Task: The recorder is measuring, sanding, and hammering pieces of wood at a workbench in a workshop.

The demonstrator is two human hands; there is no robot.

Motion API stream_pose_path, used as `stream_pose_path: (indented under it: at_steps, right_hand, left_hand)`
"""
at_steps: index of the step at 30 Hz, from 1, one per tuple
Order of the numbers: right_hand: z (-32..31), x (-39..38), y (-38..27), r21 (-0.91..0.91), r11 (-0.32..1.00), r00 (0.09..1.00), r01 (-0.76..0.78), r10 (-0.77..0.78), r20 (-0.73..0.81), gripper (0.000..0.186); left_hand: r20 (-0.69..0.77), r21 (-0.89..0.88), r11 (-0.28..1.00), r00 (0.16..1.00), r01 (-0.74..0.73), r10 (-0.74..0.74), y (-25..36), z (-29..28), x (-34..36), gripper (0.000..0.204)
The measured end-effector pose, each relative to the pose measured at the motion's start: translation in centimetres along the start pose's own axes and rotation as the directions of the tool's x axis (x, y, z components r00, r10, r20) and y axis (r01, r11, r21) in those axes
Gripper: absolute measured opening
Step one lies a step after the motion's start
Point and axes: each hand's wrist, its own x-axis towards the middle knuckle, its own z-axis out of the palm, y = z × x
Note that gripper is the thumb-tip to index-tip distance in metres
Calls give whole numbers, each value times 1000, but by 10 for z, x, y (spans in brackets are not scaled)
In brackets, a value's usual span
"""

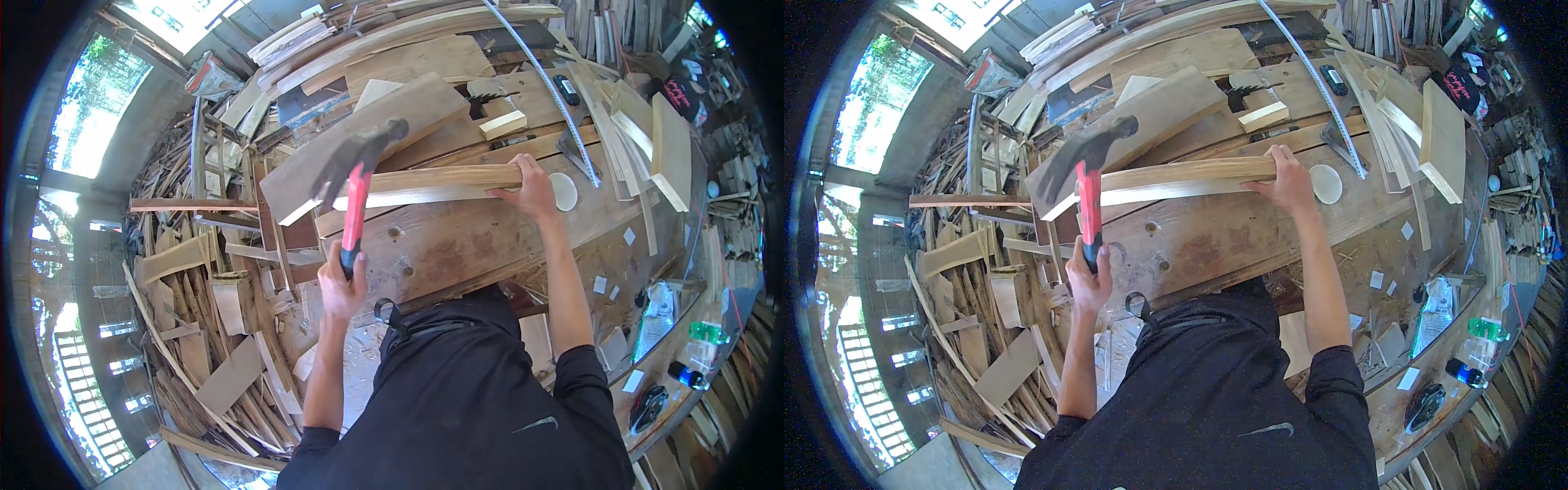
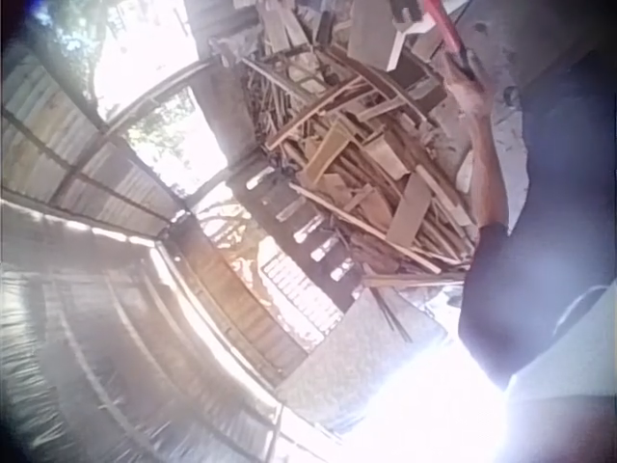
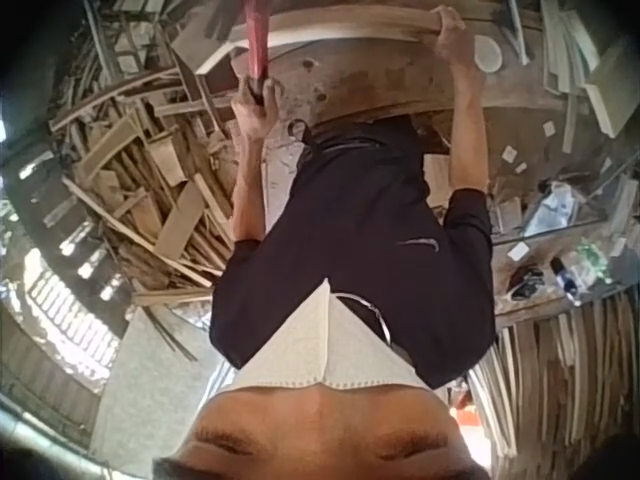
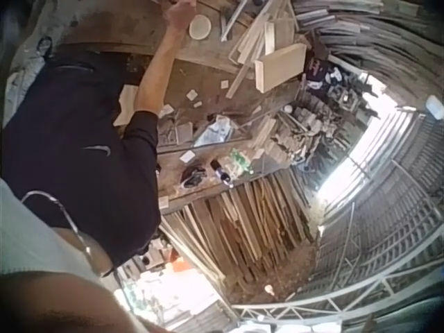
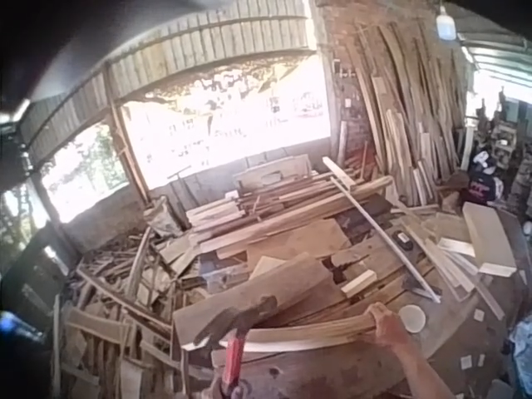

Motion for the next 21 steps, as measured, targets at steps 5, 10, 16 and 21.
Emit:
stream_pose_path:
  at_steps: [5,10,16,21]
  right_hand:
    - [11,-9,4,126,992,991,29,-12,-131,74]
    - [10,-13,3,142,990,991,0,19,-134,72]
    - [10,-13,5,148,988,989,-37,57,-133,71]
    - [10,-13,2,161,985,988,-54,77,-136,71]
  left_hand:
    - [109,30,997,991,77,-80,-11,20,-27,19]
    - [175,45,991,975,129,-135,-9,22,-16,19]
    - [4,-98,995,999,-36,37,8,-14,26,15]
    - [131,-70,997,991,26,-17,11,5,23,17]
